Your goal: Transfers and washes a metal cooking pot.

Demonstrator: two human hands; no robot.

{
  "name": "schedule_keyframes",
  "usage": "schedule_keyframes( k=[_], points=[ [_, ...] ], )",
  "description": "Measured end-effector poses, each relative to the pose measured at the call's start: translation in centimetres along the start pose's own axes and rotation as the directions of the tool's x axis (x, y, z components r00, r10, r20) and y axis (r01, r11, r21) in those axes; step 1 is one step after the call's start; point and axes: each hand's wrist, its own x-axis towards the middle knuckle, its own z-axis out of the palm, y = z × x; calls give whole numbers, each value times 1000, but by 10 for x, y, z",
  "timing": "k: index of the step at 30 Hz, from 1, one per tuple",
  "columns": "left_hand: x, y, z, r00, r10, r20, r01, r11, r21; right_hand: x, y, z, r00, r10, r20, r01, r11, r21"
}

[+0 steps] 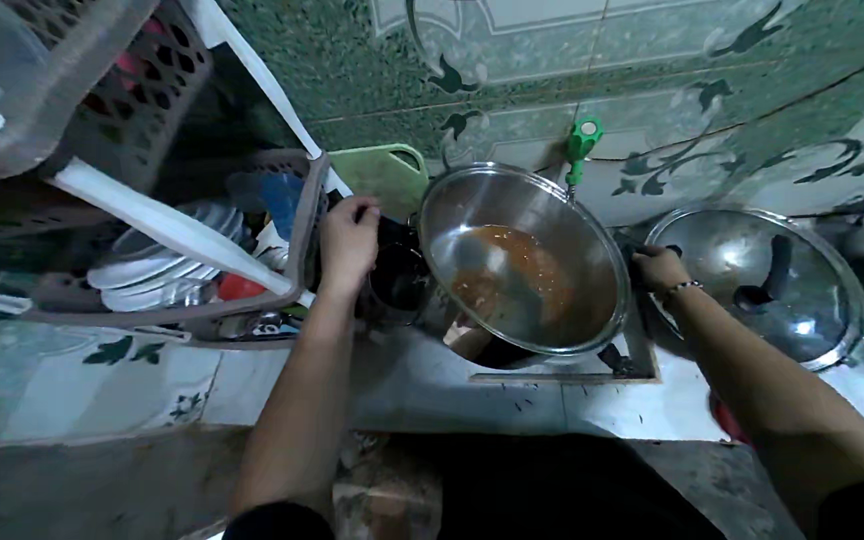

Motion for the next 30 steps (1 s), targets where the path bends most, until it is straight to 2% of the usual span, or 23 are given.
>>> schedule_keyframes(
  k=[3, 5, 7, 9, 12, 15, 25, 28, 30],
  points=[
    [-11, 13, -16, 989, 134, -60, -130, 989, 63, 10, -4, 20, 997, 21, 75, -22, 1000, 16],
    [-18, 17, -19, 980, 169, -107, -157, 982, 108, 26, 0, 34, 995, 41, 86, -50, 993, 109],
    [-21, 15, -18, 979, 165, -116, -148, 979, 141, 34, -5, 43, 994, 72, 86, -88, 976, 199],
    [-17, 3, -14, 988, 115, -98, -99, 983, 152, 44, -11, 42, 996, 61, 63, -72, 979, 189],
    [-11, -15, -4, 996, 20, -88, -10, 994, 112, 42, -30, 24, 997, 53, 57, -57, 996, 75],
    [-9, -26, 15, 997, -40, -63, 43, 998, 44, 52, -26, 3, 999, 42, 20, -42, 999, -28],
    [-11, -68, 108, 995, 19, 93, -2, 984, -179, 9, -41, -94, 985, -54, -164, 68, 994, 81],
    [-2, -78, 141, 985, -32, 172, 64, 980, -186, -3, -42, -114, 971, -74, -227, 99, 990, 99],
    [-1, -70, 154, 953, -112, 280, 171, 965, -197, -11, -41, -128, 961, -90, -260, 121, 987, 104]
  ],
)
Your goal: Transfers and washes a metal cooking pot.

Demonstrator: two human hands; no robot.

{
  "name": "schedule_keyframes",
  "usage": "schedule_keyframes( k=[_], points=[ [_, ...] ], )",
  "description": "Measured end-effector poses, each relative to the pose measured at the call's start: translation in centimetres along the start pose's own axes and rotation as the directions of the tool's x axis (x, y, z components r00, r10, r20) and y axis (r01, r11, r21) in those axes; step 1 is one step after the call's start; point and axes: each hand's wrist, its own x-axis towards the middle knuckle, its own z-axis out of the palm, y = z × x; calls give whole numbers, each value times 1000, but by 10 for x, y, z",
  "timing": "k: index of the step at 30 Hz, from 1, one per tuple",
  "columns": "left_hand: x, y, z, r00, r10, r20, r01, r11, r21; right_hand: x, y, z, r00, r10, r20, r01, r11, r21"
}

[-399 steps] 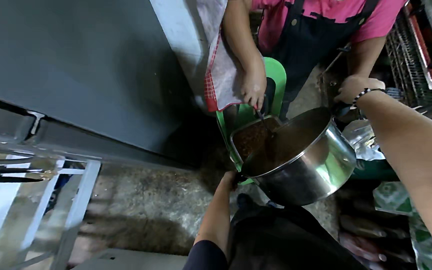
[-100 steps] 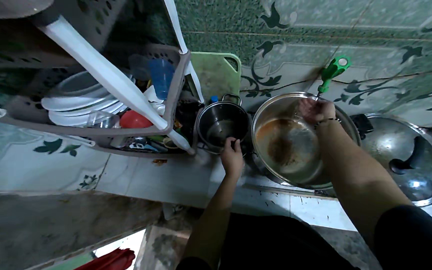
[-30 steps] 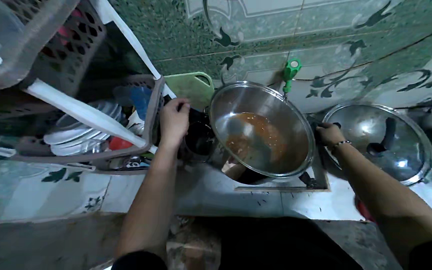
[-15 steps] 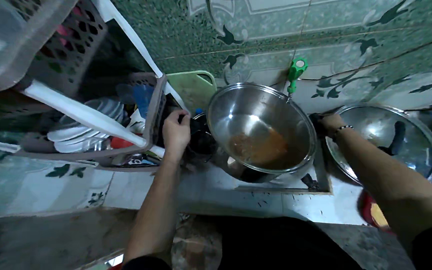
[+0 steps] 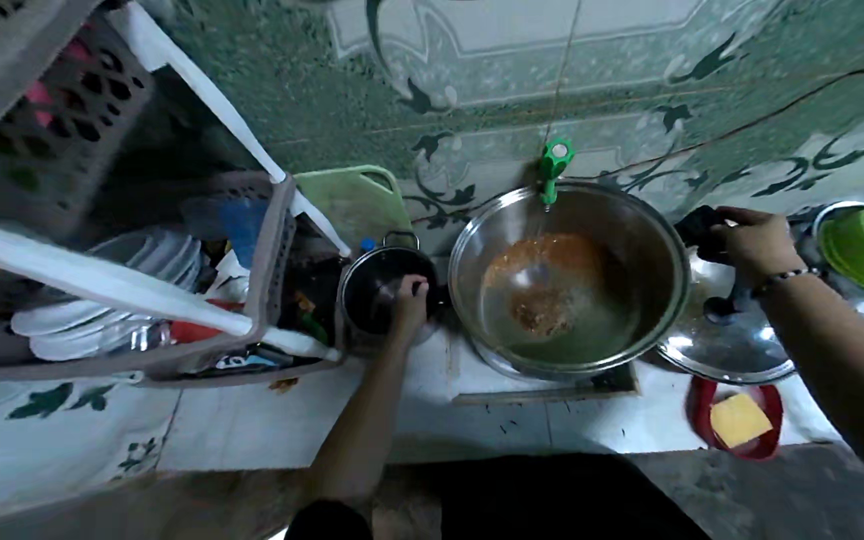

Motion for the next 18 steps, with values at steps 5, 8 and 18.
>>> schedule_keyframes(
  k=[5, 8, 18],
  points=[
    [7, 24, 26, 961, -250, 117, 259, 963, -70, -21, -8, -28, 998, -46, -35, 46, 999, 7],
    [19, 29, 40, 942, -308, 135, 322, 942, -94, -36, -12, -40, 995, -68, -66, 72, 996, 56],
    [69, 24, 98, 946, -200, 255, 239, 962, -133, -74, -5, -75, 922, -340, -185, 365, 923, 124]
  ],
)
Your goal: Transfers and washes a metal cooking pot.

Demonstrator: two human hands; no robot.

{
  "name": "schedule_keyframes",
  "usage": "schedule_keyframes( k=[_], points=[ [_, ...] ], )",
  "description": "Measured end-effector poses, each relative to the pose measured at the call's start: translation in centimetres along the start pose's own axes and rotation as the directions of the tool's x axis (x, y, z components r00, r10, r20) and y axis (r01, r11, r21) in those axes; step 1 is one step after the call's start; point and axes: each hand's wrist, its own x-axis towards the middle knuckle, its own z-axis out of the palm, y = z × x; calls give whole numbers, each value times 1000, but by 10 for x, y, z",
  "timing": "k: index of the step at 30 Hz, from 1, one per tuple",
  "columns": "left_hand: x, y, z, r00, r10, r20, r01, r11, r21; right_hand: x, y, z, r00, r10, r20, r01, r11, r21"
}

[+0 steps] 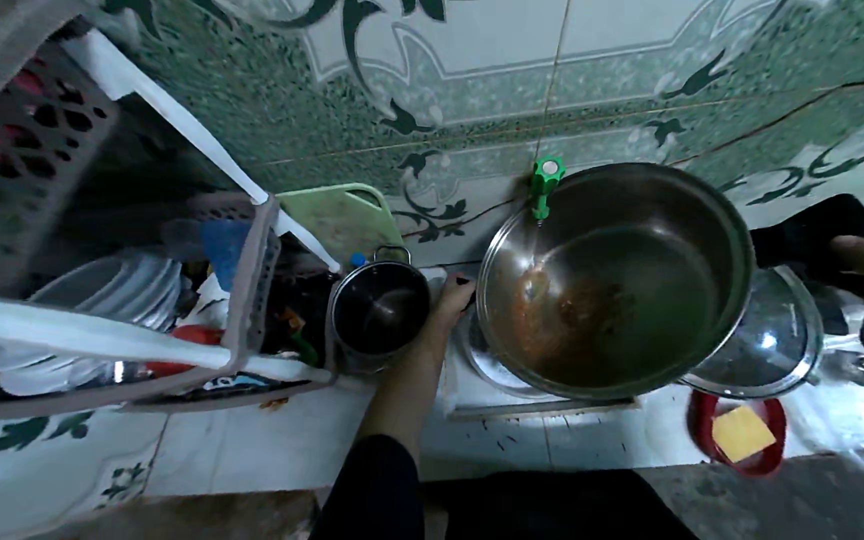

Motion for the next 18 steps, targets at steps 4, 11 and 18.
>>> schedule_keyframes(
  k=[4, 11, 18],
  points=[
    [19, -6, 26, 998, 46, 43, -41, 993, -108, -20, -17, -8, 998, -35, -48, 37, 999, 39],
    [17, 10, 20, 980, 195, 36, -191, 976, -101, -14, 15, -21, 995, 34, -95, -35, 999, -7],
    [-20, 37, -51, 973, 228, -36, -213, 948, 237, -25, 59, 17, 954, 298, -22, -298, 953, -55]
  ],
)
